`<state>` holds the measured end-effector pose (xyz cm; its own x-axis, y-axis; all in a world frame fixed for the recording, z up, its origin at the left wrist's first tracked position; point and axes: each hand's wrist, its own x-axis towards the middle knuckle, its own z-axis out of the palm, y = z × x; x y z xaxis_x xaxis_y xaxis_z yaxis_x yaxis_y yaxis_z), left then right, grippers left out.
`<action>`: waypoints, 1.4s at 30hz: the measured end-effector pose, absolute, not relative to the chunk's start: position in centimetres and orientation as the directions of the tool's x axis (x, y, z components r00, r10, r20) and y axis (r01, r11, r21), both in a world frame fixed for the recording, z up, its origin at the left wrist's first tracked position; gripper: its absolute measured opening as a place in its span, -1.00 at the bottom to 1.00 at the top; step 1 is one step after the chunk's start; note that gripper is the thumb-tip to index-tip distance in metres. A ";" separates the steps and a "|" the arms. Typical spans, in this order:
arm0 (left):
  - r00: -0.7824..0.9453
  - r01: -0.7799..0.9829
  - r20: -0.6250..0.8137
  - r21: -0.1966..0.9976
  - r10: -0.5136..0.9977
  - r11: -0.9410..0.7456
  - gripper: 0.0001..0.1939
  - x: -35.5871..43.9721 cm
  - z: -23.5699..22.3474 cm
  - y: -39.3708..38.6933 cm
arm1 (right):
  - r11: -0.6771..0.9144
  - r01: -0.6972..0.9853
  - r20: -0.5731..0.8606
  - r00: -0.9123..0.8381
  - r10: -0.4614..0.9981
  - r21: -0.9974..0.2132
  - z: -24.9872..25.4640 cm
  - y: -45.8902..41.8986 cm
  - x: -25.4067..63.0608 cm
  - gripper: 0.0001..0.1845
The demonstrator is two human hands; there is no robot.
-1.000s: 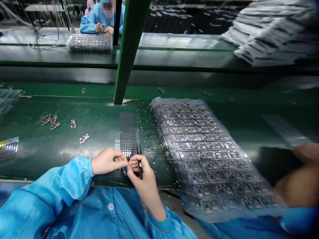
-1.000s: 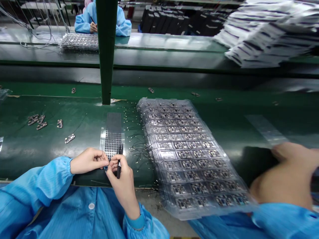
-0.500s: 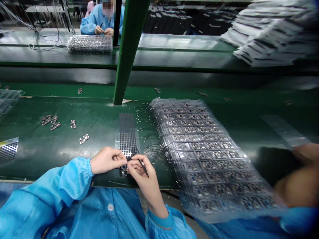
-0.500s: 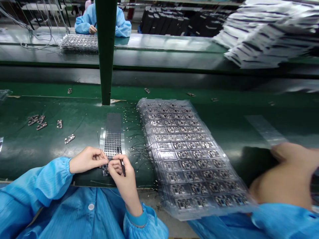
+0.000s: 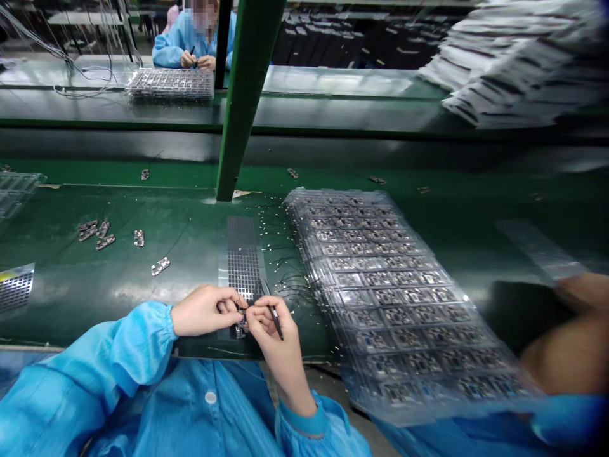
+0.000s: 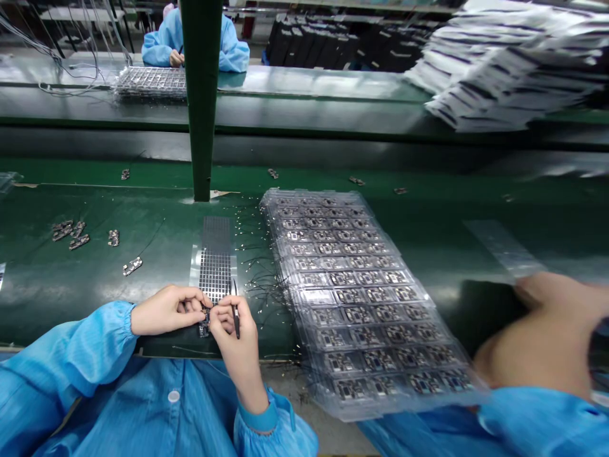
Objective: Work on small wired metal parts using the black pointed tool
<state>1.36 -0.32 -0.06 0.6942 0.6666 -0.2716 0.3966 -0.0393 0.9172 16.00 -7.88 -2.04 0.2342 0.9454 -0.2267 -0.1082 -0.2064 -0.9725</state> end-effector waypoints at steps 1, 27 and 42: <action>0.694 0.398 -0.268 0.916 0.668 -0.047 -0.80 1.3 -0.1 -0.3 | -0.209 -0.111 -0.230 0.226 0.947 -0.972 -2.0 -7.9 16.0 -0.79; 0.735 0.433 -0.172 0.863 0.656 -0.259 -0.66 1.1 -0.2 -0.6 | -0.243 -0.099 -0.255 0.132 0.958 -0.965 -1.8 -7.6 16.7 -0.75; 0.688 0.379 -0.200 0.919 0.698 -0.110 -0.60 1.6 -0.6 -0.9 | -0.258 -0.145 -0.285 0.209 0.936 -0.955 -3.5 -8.3 17.7 -0.59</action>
<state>1.55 -0.90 -0.58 0.6877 0.6979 -0.2000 0.3790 -0.1102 0.9188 17.66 -8.32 -3.52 0.2092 0.9355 -0.2847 -0.1450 -0.2582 -0.9551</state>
